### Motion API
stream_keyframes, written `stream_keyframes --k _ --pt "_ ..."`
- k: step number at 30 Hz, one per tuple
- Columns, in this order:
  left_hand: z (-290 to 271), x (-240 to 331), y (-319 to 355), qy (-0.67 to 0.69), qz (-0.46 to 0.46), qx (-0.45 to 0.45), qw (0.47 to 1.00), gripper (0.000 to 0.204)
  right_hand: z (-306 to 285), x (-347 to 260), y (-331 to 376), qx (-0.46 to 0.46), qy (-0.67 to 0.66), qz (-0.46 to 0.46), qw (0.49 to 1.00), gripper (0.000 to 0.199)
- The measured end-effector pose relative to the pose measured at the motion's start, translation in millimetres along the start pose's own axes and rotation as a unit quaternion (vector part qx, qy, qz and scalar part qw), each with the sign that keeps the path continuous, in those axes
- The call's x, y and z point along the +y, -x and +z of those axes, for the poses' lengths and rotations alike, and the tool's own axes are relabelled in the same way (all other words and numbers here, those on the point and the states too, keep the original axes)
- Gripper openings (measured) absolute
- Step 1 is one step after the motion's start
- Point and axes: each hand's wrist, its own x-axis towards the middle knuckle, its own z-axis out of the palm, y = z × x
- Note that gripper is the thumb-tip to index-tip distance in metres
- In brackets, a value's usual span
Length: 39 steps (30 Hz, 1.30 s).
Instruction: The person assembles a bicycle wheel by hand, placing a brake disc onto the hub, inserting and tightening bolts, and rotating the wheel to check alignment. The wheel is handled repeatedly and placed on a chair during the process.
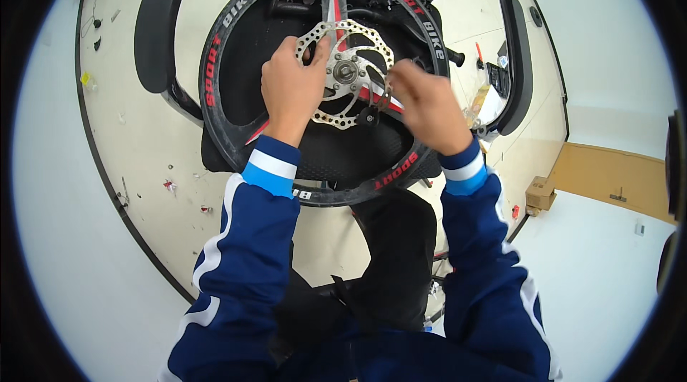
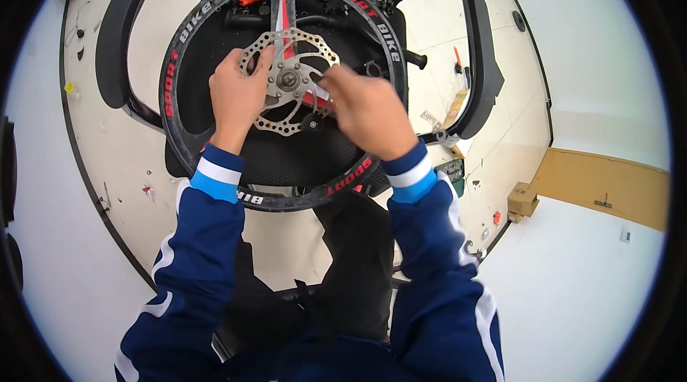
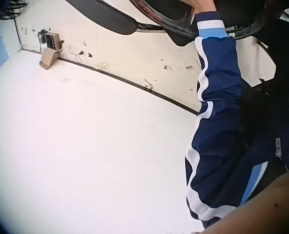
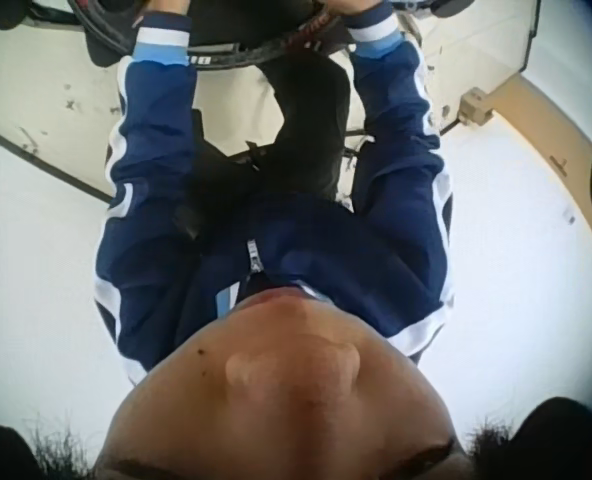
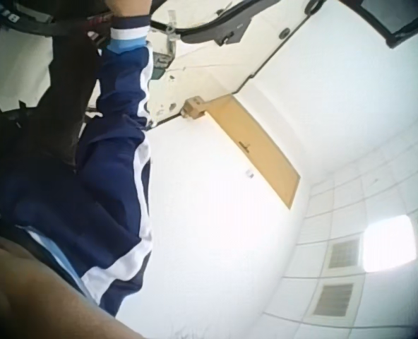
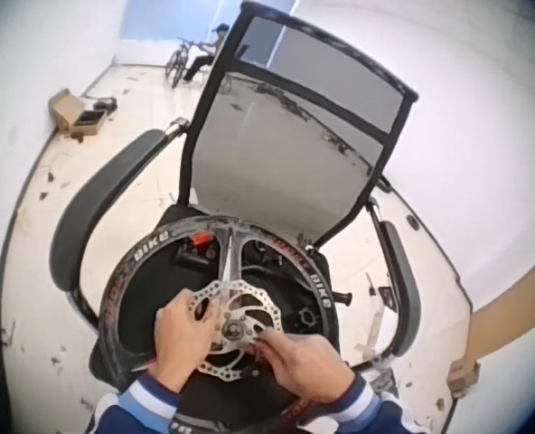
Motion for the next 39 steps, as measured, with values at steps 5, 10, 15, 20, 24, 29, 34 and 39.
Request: stream_keyframes --k 5,10,15,20,24,29,34,39 --pt "-1 -1 -8 0.03 -0.022 0.018 0.999 0.046 -4 21 18 0.286 -0.513 0.224 0.778 0.024" --pt "8 0 8 0.057 -0.02 0.066 0.996 0.045 16 12 16 0.266 -0.723 0.136 0.623 0.029" --pt "7 -5 7 -0.006 -0.04 0.05 0.998 0.045 35 13 -1 0.255 -0.708 0.124 0.646 0.034" --pt "-8 8 6 -0.101 -0.039 0.0 0.994 0.048 41 10 -1 0.198 -0.735 0.109 0.64 0.033" --pt "-18 11 0 -0.181 -0.031 0.021 0.983 0.05 47 5 -1 0.179 -0.725 0.114 0.655 0.033" --pt "-17 23 7 -0.149 0.109 0.074 0.98 0.041 51 8 6 0.162 -0.717 0.104 0.67 0.034" --pt "-18 24 13 -0.097 0.29 0.062 0.95 0.021 56 4 3 0.181 -0.719 0.085 0.666 0.034" --pt "-23 21 20 -0.075 0.338 -0.018 0.938 0.014 57 4 5 0.179 -0.709 0.068 0.679 0.034"
